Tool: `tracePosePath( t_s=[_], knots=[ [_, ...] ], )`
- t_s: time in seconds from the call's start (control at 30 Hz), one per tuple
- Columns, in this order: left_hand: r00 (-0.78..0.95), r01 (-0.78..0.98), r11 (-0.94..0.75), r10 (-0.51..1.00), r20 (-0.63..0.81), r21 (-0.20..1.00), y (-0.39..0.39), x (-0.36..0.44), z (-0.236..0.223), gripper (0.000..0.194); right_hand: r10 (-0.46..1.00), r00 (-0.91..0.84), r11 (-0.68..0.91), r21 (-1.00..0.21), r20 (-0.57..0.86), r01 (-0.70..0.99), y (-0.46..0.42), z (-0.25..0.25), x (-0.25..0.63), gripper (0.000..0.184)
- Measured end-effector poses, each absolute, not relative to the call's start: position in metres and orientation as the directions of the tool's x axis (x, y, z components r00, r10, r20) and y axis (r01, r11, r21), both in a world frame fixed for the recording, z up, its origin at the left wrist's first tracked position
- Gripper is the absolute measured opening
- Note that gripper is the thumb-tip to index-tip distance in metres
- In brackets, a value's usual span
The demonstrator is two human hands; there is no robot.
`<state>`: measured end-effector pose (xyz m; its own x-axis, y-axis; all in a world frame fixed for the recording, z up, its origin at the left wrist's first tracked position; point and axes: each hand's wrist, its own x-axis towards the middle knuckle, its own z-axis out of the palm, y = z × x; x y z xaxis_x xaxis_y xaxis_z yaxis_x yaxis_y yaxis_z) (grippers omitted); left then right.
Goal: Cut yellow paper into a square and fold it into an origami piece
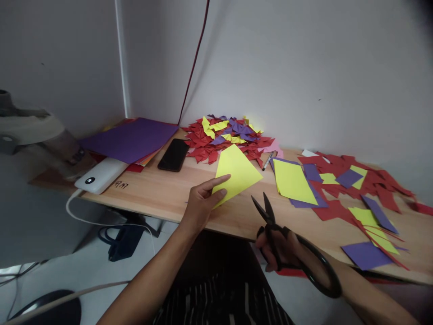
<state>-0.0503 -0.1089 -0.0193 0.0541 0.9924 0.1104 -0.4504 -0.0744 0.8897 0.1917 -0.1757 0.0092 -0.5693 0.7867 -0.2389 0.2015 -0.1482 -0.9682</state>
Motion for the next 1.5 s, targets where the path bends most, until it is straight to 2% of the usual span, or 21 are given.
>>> tracePosePath(
  t_s=[0.13,0.37,0.53,0.7,0.97,1.2,1.5],
  knots=[
    [0.079,-0.386,-0.082,0.989,0.122,0.919,-0.111,-0.051,-0.021,0.036,0.824,-0.485,-0.117,-0.924,-0.294,0.363,-0.171,0.015,0.186,0.068],
    [0.115,-0.287,-0.089,0.985,0.126,0.954,-0.112,-0.053,-0.020,0.037,0.851,-0.431,-0.068,-0.877,-0.299,0.475,-0.155,0.023,0.172,0.063],
    [0.113,-0.260,-0.118,0.982,0.152,0.958,-0.112,-0.054,-0.019,0.037,0.872,-0.419,-0.031,-0.883,-0.252,0.468,-0.153,0.024,0.168,0.062],
    [0.121,-0.248,-0.125,0.980,0.158,0.961,-0.112,-0.054,-0.019,0.037,0.886,-0.372,-0.055,-0.858,-0.278,0.510,-0.153,0.027,0.165,0.063],
    [0.123,-0.288,-0.065,0.987,0.105,0.955,-0.112,-0.053,-0.018,0.040,0.894,-0.372,-0.083,-0.907,-0.251,0.413,-0.153,0.024,0.162,0.060],
    [0.113,-0.292,-0.061,0.989,0.098,0.955,-0.112,-0.053,-0.016,0.038,0.888,-0.381,-0.042,-0.872,-0.256,0.487,-0.150,0.026,0.159,0.061],
    [0.100,-0.321,-0.038,0.992,0.074,0.946,-0.112,-0.052,-0.016,0.038,0.896,-0.375,-0.075,-0.914,-0.238,0.400,-0.155,0.029,0.163,0.053]
  ],
)
